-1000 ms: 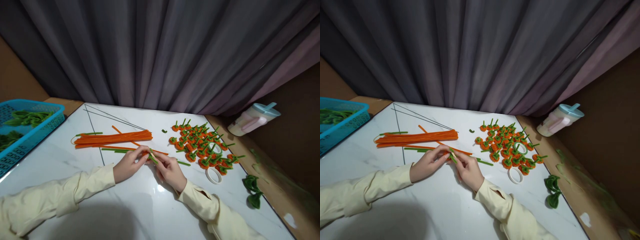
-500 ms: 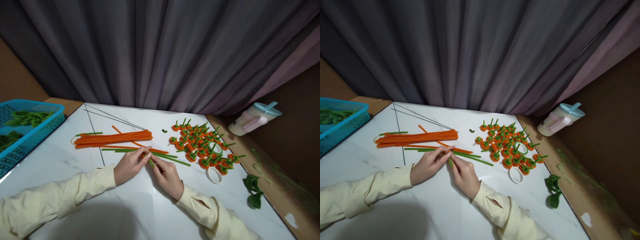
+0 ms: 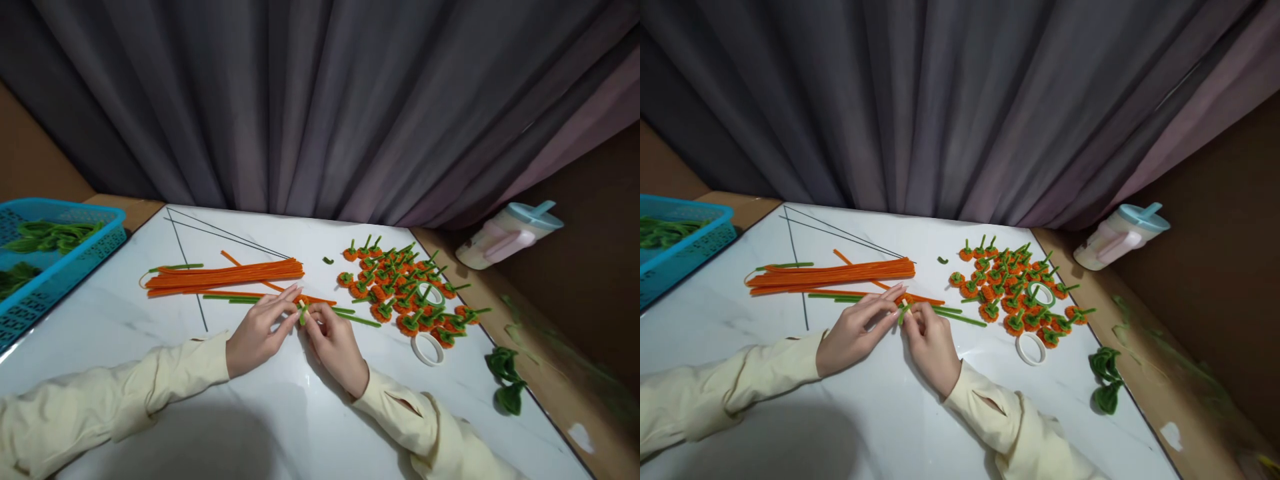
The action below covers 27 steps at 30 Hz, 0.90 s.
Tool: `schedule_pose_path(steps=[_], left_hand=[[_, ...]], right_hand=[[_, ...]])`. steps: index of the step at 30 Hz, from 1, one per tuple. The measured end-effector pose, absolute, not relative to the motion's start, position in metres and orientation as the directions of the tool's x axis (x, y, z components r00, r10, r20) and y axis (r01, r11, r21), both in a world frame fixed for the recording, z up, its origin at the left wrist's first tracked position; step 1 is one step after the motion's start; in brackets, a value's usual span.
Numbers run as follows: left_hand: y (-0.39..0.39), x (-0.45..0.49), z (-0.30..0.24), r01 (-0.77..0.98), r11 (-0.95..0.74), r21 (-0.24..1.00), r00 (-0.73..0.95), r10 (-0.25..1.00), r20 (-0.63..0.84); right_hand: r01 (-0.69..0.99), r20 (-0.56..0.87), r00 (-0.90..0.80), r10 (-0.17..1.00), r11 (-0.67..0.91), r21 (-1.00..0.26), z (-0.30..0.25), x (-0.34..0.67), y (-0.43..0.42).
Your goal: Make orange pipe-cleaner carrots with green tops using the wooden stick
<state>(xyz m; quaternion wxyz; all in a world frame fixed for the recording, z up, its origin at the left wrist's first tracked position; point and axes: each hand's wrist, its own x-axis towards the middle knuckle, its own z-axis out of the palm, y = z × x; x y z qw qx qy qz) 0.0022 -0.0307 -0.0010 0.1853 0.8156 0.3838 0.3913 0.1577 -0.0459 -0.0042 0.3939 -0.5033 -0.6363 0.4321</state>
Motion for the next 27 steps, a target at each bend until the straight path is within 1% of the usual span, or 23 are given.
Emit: schedule_pose_path(steps=[4, 6, 8, 10, 12, 15, 19, 23, 27], left_hand=[[-0.0322, 0.0027, 0.0014, 0.471, -0.458, 0.754, 0.338, 0.883, 0.326], [-0.0323, 0.0028, 0.0020, 0.434, -0.395, 0.810, 0.338, 0.905, 0.260], [-0.0321, 0.0027, 0.0025, 0.411, -0.370, 0.833, 0.345, 0.909, 0.233], [-0.0319, 0.0027, 0.0032, 0.405, -0.381, 0.831, 0.350, 0.904, 0.244], [-0.0322, 0.0027, 0.0043, 0.403, -0.418, 0.814, 0.370, 0.888, 0.273], [-0.0339, 0.0029, 0.0053, 0.401, -0.482, 0.779, 0.414, 0.854, 0.315], [-0.0364, 0.0025, 0.0030, 0.411, -0.534, 0.739, 0.455, 0.823, 0.341], [-0.0371, 0.0016, -0.0004, 0.399, -0.552, 0.733, 0.474, 0.808, 0.351], [-0.0371, 0.0015, 0.0002, 0.381, -0.548, 0.745, 0.493, 0.802, 0.338]], right_hand=[[0.288, 0.038, -0.164, 0.986, 0.084, -0.954, -0.0060, 0.1585, -0.0442], [0.248, 0.023, -0.150, 0.988, 0.060, -0.967, -0.0062, 0.1600, -0.0436], [0.177, 0.002, -0.157, 0.988, 0.030, -0.984, -0.0052, 0.1616, -0.0434], [0.113, -0.027, -0.181, 0.983, -0.006, -0.994, -0.0035, 0.1627, -0.0435], [0.105, -0.052, -0.187, 0.981, -0.032, -0.994, -0.0022, 0.1627, -0.0435], [0.170, -0.062, -0.178, 0.982, -0.031, -0.985, -0.0024, 0.1617, -0.0430], [0.243, -0.035, -0.190, 0.981, 0.013, -0.970, -0.0039, 0.1612, -0.0424], [0.288, -0.006, -0.199, 0.980, 0.053, -0.956, -0.0028, 0.1615, -0.0431], [0.344, 0.046, -0.169, 0.985, 0.103, -0.934, -0.0012, 0.1616, -0.0441]])
